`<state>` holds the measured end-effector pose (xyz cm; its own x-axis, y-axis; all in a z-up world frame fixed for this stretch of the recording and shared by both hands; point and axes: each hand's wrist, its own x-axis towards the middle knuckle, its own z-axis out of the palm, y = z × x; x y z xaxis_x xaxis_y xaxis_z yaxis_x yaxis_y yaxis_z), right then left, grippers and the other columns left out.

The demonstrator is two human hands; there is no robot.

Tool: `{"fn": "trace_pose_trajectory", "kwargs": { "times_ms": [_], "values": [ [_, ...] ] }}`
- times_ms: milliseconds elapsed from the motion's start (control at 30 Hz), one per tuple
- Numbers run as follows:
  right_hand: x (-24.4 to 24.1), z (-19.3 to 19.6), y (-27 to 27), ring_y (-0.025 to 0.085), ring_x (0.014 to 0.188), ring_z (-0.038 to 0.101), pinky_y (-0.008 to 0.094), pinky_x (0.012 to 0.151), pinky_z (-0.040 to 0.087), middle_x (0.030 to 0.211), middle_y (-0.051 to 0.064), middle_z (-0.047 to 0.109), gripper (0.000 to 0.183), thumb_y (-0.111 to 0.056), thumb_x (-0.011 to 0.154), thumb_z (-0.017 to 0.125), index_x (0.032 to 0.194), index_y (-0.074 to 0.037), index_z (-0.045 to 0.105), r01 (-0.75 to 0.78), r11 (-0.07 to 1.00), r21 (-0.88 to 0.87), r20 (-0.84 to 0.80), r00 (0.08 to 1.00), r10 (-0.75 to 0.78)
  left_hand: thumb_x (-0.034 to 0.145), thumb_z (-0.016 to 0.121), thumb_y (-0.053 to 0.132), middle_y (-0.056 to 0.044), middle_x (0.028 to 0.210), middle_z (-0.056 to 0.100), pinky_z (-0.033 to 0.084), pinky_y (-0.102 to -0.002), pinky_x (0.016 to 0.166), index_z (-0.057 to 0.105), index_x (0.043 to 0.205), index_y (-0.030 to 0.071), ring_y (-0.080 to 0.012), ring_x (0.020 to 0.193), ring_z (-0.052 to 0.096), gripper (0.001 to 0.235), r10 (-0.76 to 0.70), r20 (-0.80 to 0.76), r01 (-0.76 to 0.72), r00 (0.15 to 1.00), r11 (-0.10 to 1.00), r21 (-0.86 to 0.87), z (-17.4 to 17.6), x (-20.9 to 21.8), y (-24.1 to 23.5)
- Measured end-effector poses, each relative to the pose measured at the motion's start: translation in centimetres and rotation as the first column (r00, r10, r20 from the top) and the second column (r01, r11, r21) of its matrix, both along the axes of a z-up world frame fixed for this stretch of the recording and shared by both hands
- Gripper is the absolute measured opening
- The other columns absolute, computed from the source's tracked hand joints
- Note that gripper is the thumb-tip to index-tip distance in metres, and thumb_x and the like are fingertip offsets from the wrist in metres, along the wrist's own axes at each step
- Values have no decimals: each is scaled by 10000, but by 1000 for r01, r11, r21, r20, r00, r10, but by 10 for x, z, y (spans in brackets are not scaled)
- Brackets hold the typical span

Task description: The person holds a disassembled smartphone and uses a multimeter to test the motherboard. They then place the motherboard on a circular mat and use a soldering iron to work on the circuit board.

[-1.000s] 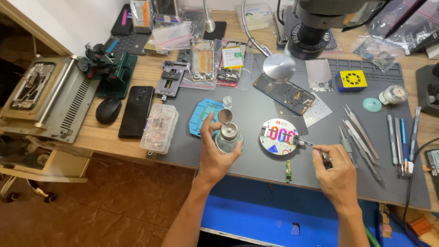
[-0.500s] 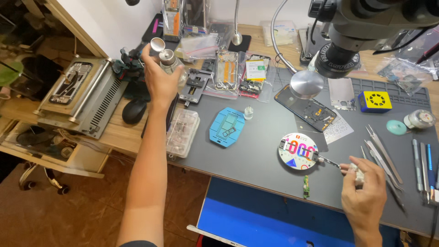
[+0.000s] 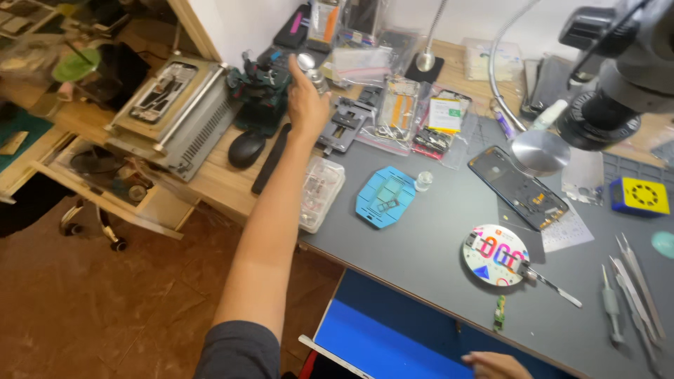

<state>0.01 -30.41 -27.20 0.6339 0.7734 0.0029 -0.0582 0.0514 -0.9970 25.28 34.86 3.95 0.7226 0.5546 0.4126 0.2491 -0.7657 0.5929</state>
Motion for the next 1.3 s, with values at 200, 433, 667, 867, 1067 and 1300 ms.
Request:
{"fn": "trace_pose_trajectory", "kwargs": {
  "times_ms": [200, 433, 667, 867, 1067, 1300],
  "values": [
    [-80, 259, 146, 255, 1055, 678, 409, 944, 565, 1257, 59, 740, 405, -398, 910, 822, 1226, -159, 740, 431, 894, -127, 752, 629, -196, 899, 889, 118, -331, 1178, 744, 545, -499, 991, 6, 1606, 102, -516, 1107, 715, 1131, -57, -32, 56, 998, 998, -26, 5, -14, 9],
    [-35, 320, 109, 187, 919, 688, 328, 870, 539, 1022, 9, 775, 170, -179, 953, 722, 1108, -127, 764, 826, 532, -187, 773, 458, -439, 1158, 828, -64, -342, 1511, 563, 501, -545, 1130, 219, 1550, 82, -492, 1380, 615, 739, -268, 317, 223, 910, 960, 171, 64, -109, -84],
    [-24, 301, 122, 241, 860, 551, 370, 797, 483, 955, 12, 659, 375, -392, 873, 833, 1125, -136, 726, 837, 419, -352, 807, 498, -317, 1014, 681, 100, -45, 1232, 681, 496, -331, 1055, 626, 1311, 116, -194, 1131, 645, 303, -716, 191, 741, 671, 639, -209, 39, -196, -259],
    [-23, 311, 124, 182, 854, 596, 318, 795, 492, 943, -23, 703, 128, -210, 924, 784, 1040, -161, 760, 838, 456, -299, 730, 509, -456, 1012, 640, 122, -52, 1156, 749, 580, -288, 948, 682, 1236, 103, -169, 994, 724, 230, -719, 234, 684, 655, 432, -587, 15, -224, -311],
    [5, 317, 147, 195, 800, 717, 314, 740, 600, 896, 16, 742, 134, -140, 918, 820, 1043, -119, 776, 871, 489, -35, 733, 355, -581, 1055, 610, 120, -170, 1014, 792, 650, -352, 884, 730, 1255, -6, -215, 936, 780, 266, -645, 360, 585, 674, 168, -794, -7, -220, -323],
    [58, 315, 178, 211, 791, 704, 330, 740, 581, 906, 43, 754, 202, -70, 907, 832, 1103, -101, 792, 840, 522, 145, 792, 218, -571, 1035, 647, 65, -212, 1025, 790, 669, -349, 863, 749, 1213, -48, -215, 915, 772, 234, -460, 441, 544, 770, 113, -832, -12, -185, -315]
  ]
}}
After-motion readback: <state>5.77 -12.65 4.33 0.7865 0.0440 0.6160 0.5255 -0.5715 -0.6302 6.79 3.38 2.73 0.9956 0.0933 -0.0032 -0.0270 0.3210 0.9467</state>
